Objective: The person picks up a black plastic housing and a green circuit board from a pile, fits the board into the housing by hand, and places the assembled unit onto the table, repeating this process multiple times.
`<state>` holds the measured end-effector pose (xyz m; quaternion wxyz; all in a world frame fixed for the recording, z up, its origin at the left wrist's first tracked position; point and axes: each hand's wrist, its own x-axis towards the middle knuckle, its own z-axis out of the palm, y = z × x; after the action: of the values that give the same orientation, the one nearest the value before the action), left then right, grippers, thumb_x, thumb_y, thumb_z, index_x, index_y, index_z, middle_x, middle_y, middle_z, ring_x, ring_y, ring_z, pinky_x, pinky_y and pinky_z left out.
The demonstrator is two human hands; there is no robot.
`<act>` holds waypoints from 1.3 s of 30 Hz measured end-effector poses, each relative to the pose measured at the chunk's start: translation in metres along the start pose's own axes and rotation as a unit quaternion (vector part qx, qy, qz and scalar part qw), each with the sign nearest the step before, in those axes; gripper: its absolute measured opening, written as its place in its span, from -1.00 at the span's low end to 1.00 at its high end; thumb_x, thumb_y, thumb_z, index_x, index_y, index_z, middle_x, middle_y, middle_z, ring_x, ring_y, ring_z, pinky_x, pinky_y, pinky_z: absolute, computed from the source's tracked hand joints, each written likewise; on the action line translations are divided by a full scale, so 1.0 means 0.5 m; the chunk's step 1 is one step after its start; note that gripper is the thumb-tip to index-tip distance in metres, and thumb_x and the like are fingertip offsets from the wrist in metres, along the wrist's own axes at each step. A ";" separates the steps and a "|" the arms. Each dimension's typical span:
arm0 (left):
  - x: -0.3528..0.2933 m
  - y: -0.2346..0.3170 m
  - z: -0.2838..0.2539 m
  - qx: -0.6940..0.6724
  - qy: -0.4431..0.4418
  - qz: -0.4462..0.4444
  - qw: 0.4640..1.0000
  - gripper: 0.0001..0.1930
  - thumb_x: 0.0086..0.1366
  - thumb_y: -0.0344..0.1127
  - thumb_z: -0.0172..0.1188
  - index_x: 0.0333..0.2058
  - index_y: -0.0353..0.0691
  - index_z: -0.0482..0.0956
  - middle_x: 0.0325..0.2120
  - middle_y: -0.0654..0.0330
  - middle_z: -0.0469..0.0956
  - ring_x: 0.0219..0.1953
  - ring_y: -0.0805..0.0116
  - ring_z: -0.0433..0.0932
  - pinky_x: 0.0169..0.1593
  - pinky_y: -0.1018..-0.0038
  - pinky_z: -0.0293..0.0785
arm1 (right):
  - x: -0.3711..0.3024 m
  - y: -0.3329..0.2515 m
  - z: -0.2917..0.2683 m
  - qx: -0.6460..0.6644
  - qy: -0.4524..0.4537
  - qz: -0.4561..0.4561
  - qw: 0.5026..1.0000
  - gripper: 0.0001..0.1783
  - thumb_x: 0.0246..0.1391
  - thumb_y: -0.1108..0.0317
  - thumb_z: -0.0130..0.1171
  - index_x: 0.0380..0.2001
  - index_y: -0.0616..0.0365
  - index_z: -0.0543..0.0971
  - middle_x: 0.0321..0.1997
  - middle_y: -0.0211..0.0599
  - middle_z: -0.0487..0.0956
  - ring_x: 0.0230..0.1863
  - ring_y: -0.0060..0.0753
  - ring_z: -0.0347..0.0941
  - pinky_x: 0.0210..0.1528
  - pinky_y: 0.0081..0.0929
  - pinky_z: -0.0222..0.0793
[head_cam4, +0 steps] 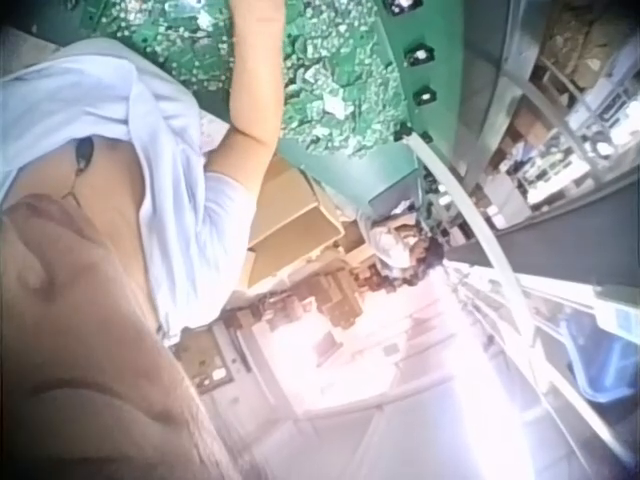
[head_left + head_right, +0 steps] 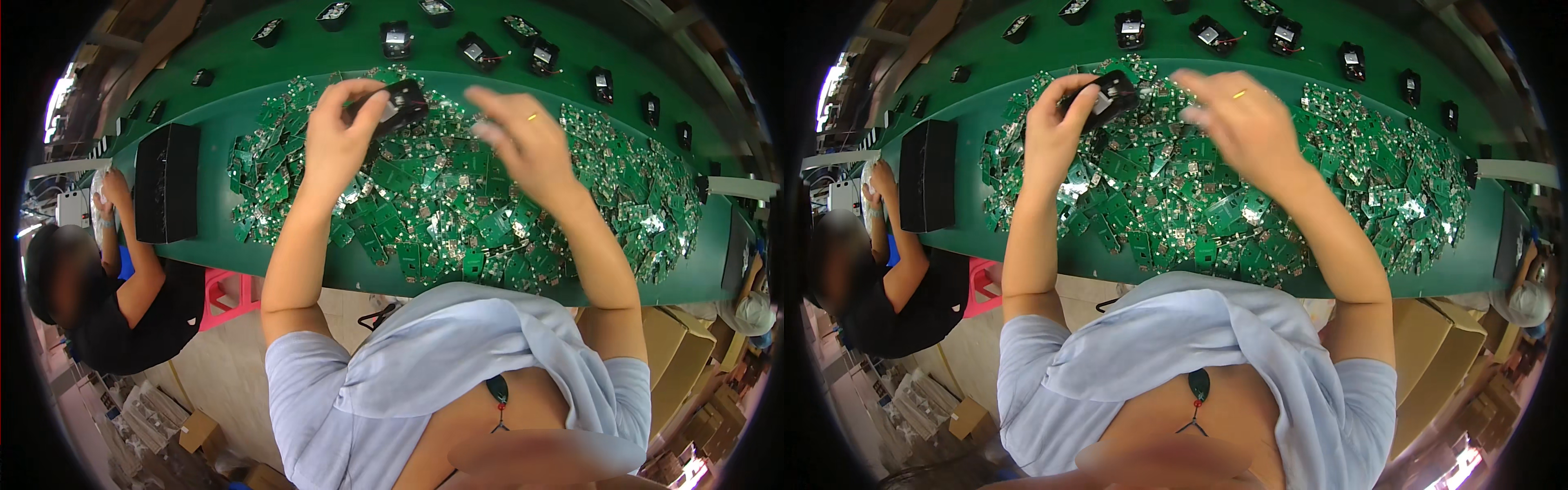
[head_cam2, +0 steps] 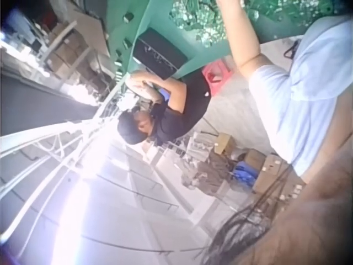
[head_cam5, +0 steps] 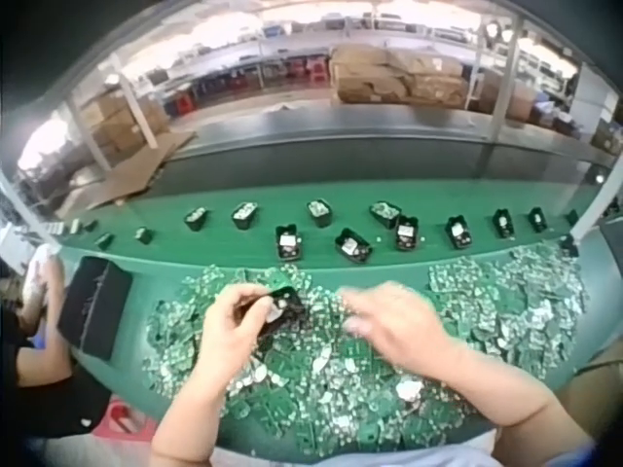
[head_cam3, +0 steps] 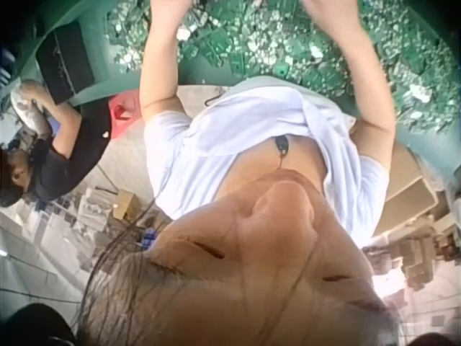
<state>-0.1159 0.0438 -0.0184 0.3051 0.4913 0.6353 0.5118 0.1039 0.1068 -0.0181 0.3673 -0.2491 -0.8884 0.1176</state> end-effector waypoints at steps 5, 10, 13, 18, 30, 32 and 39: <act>-0.050 0.018 -0.001 -0.203 -0.012 -0.111 0.973 -0.78 0.20 -0.44 0.07 -0.18 -0.37 0.46 -0.30 0.19 0.50 -0.33 0.52 0.48 -0.23 0.61 0.45 | -0.040 0.099 -0.017 -0.139 -0.130 0.093 0.977 -0.53 -0.17 0.59 0.05 -0.10 0.00 0.47 -0.04 -0.36 0.43 -0.04 -0.31 0.33 -0.15 -0.37 0.34; -0.065 0.010 0.043 -0.195 -0.087 -0.100 0.972 -0.79 0.20 -0.47 0.06 -0.17 -0.33 0.46 -0.33 0.23 0.50 -0.29 0.55 0.45 -0.20 0.64 0.40 | -0.052 0.136 0.000 -0.121 -0.234 0.000 0.965 -0.50 -0.26 0.67 0.00 -0.15 0.04 0.47 -0.05 -0.45 0.44 -0.01 -0.36 0.30 -0.07 -0.38 0.23; -0.081 0.013 0.062 -0.178 -0.127 -0.103 0.970 -0.79 0.18 -0.48 0.08 -0.18 -0.31 0.45 -0.35 0.24 0.50 -0.31 0.56 0.46 -0.21 0.63 0.40 | -0.044 0.124 -0.017 -0.097 -0.251 0.026 0.963 -0.64 -0.24 0.62 0.04 -0.26 0.09 0.47 -0.17 -0.44 0.46 -0.06 -0.34 0.31 -0.10 -0.38 0.24; -0.095 0.018 0.082 -0.193 -0.204 -0.084 0.956 -0.80 0.20 -0.47 0.04 -0.17 -0.29 0.46 -0.20 0.20 0.48 -0.21 0.49 0.45 -0.15 0.59 0.41 | -0.048 0.098 -0.068 -0.054 -0.216 0.030 0.974 -0.77 -0.22 0.61 0.04 -0.39 0.15 0.43 -0.27 -0.34 0.45 -0.15 -0.26 0.34 -0.13 -0.38 0.27; -0.086 0.056 0.144 -0.339 -0.471 -0.184 0.793 -0.75 0.20 -0.49 0.01 -0.13 -0.35 0.41 -0.21 0.18 0.47 -0.16 0.44 0.46 -0.08 0.52 0.42 | -0.111 -0.015 -0.127 0.263 -0.040 0.097 0.959 -0.81 -0.17 0.71 0.04 -0.46 0.20 0.47 -0.25 -0.30 0.53 -0.20 -0.31 0.42 -0.16 -0.44 0.34; -0.095 0.056 0.157 -0.345 -0.475 -0.168 0.792 -0.76 0.20 -0.49 0.00 -0.13 -0.35 0.41 -0.23 0.19 0.48 -0.17 0.46 0.45 -0.09 0.53 0.40 | -0.127 -0.021 -0.125 0.271 -0.016 0.140 0.952 -0.82 -0.12 0.68 0.03 -0.43 0.19 0.49 -0.24 -0.30 0.53 -0.19 -0.30 0.42 -0.15 -0.43 0.34; -0.117 0.072 0.161 -0.285 -0.321 -0.103 0.897 -0.72 0.13 -0.57 0.06 -0.14 -0.28 0.42 -0.23 0.22 0.48 -0.17 0.48 0.45 -0.11 0.58 0.39 | -0.139 -0.060 -0.144 0.422 0.043 0.410 0.807 -0.75 0.10 0.45 0.02 -0.12 0.25 0.41 -0.30 -0.31 0.49 -0.33 -0.60 0.41 -0.44 -0.65 0.42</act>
<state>-0.0138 0.0170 -0.0144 0.6702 0.4525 0.3769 0.4517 0.1866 0.0464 0.0029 0.3920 -0.4152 -0.5497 0.6097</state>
